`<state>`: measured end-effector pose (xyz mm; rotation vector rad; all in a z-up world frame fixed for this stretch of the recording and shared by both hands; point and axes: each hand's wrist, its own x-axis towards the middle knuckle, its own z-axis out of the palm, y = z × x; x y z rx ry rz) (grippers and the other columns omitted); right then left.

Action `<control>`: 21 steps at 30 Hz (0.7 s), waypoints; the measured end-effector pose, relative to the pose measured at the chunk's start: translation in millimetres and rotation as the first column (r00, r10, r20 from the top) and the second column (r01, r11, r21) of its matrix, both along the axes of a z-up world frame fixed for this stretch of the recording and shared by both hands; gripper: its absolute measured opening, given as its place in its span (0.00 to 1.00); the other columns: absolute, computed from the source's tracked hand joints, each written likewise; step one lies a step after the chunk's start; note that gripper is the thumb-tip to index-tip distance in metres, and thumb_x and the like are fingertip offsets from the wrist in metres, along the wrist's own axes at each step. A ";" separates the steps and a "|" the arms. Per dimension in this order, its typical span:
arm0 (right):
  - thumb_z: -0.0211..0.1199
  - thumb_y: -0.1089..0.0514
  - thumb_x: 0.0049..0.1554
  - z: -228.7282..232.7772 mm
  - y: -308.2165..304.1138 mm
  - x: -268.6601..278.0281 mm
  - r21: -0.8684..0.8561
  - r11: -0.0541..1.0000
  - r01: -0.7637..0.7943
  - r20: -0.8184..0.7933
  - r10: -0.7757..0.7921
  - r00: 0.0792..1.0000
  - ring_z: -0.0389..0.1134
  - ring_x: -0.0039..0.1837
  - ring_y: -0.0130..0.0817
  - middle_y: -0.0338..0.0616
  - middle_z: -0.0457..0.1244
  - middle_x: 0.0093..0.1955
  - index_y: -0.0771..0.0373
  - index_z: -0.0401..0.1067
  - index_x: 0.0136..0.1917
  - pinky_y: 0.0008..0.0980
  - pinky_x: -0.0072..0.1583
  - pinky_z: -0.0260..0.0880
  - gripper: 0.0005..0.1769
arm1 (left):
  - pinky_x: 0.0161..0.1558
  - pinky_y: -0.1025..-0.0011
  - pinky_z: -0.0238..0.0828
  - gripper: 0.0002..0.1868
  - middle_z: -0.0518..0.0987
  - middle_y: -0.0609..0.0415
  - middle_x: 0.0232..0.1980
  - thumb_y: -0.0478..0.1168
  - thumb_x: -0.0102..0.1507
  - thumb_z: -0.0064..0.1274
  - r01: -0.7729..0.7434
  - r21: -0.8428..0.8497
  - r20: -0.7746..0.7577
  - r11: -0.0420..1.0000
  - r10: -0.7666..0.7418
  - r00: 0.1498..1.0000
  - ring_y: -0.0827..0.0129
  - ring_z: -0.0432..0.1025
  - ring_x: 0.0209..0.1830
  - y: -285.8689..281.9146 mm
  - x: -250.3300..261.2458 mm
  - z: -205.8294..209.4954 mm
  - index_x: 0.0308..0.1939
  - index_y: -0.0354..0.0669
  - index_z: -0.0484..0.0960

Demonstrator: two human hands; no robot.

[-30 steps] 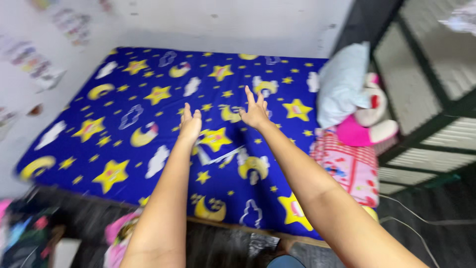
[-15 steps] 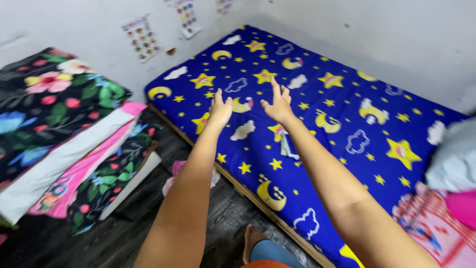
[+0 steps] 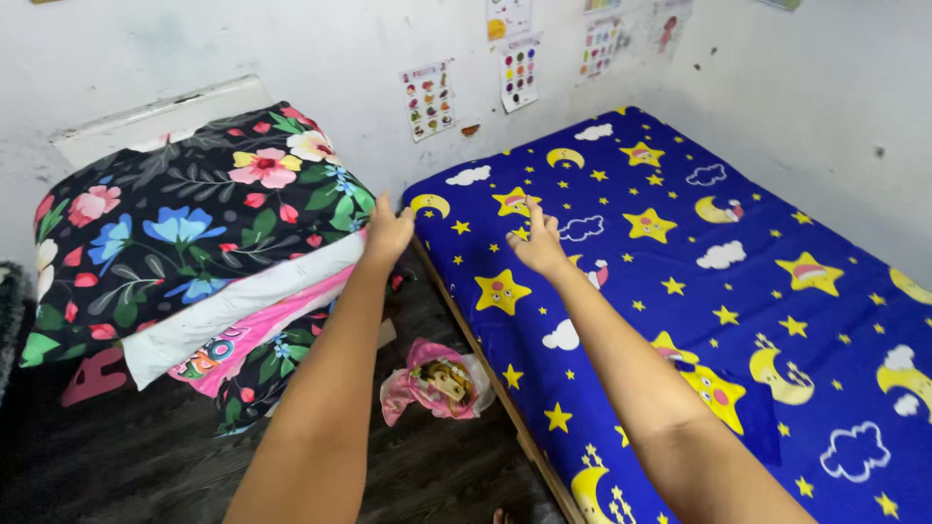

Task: The person inserts a pillow into a white pillowcase on a bed, then places it aside. They then pick up a floral pillowcase, unzip it, and insert a second pillow into it.

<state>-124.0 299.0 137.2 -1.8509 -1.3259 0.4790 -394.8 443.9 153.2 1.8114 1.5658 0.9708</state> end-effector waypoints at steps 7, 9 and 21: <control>0.67 0.48 0.55 5.9 33.0 -16.3 -0.046 0.999 -0.021 0.033 0.023 0.999 0.53 0.76 0.62 0.64 0.46 0.75 0.43 0.39 0.83 0.47 0.74 0.56 0.52 | 0.70 0.54 0.56 0.37 0.66 0.37 0.72 0.49 0.62 0.53 -0.103 0.076 -0.030 0.992 0.106 0.994 0.42 0.60 0.72 59.8 -29.3 -13.8 0.74 0.43 0.63; 0.67 0.48 0.55 5.9 30.3 -16.1 -0.036 0.999 -0.030 0.025 0.031 0.999 0.53 0.76 0.61 0.64 0.45 0.76 0.44 0.37 0.83 0.46 0.74 0.55 0.53 | 0.70 0.54 0.57 0.37 0.67 0.36 0.72 0.49 0.62 0.53 -0.064 0.094 -0.045 0.993 0.069 0.997 0.41 0.61 0.72 72.2 -29.3 -19.8 0.73 0.42 0.63; 0.64 0.48 0.57 16.4 17.3 -35.2 -0.025 0.950 0.310 -0.105 -0.311 0.945 0.54 0.75 0.60 0.66 0.48 0.73 0.41 0.38 0.83 0.48 0.72 0.59 0.50 | 0.73 0.53 0.51 0.38 0.61 0.38 0.76 0.49 0.63 0.53 0.293 0.041 -0.039 0.955 -0.291 0.956 0.42 0.54 0.76 106.7 9.2 3.3 0.74 0.40 0.61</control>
